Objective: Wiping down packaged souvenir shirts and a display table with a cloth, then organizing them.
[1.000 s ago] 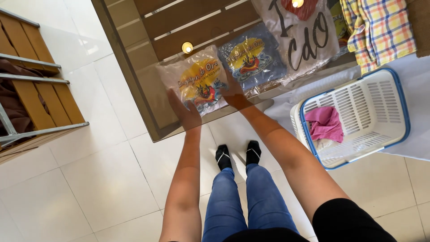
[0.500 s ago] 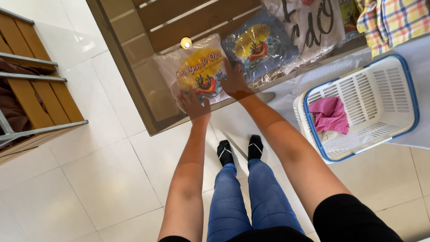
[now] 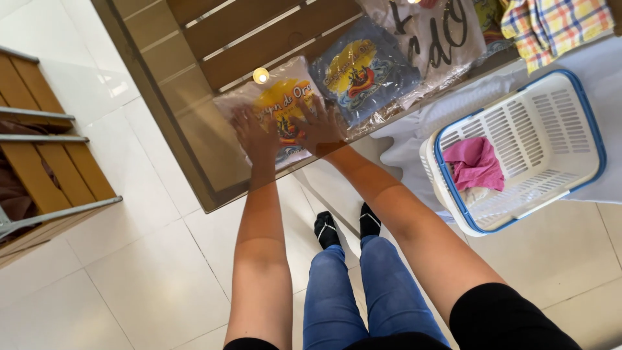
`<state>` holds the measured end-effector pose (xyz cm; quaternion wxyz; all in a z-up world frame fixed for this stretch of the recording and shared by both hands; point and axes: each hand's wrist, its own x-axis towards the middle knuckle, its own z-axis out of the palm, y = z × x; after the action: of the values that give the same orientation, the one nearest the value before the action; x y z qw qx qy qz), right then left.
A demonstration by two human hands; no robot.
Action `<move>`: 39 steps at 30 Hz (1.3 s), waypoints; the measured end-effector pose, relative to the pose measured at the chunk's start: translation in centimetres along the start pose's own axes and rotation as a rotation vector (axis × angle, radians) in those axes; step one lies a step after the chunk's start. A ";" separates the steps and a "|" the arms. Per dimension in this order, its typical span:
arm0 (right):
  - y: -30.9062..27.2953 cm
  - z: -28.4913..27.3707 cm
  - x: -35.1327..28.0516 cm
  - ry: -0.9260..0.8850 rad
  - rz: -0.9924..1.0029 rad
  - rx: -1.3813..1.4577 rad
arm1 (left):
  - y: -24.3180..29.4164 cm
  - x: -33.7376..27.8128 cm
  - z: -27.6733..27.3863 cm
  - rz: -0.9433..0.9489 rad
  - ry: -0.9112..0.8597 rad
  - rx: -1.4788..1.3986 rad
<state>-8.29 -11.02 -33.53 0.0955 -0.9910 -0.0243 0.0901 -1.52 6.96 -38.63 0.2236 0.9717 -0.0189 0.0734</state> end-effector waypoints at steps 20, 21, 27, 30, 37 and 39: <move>10.6 11.1 -5.6 0.327 0.722 0.847 | 13.2 -14.6 -10.8 0.347 -0.526 -0.072; 11.6 12.1 -5.7 0.136 0.772 0.956 | 14.2 -15.4 -11.6 0.358 -0.525 -0.121; 9.7 -6.4 -17.2 0.019 0.770 1.455 | 18.1 -19.2 -15.4 0.332 -0.811 -0.206; 13.3 -6.8 -22.9 0.400 0.860 1.718 | 21.7 -20.3 -18.4 0.349 -0.956 -0.218; 25.0 -1.9 -35.4 0.681 1.401 1.531 | 29.1 -23.0 -17.7 0.441 -0.993 -0.445; 26.9 0.2 -37.6 0.451 1.467 1.362 | 30.7 -24.6 -16.2 0.547 -0.829 -0.636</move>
<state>-44.49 -39.87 -32.43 0.5615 -0.4911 0.6625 -0.0674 -30.11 -13.47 -14.67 0.4511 0.7643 -0.3757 -0.2669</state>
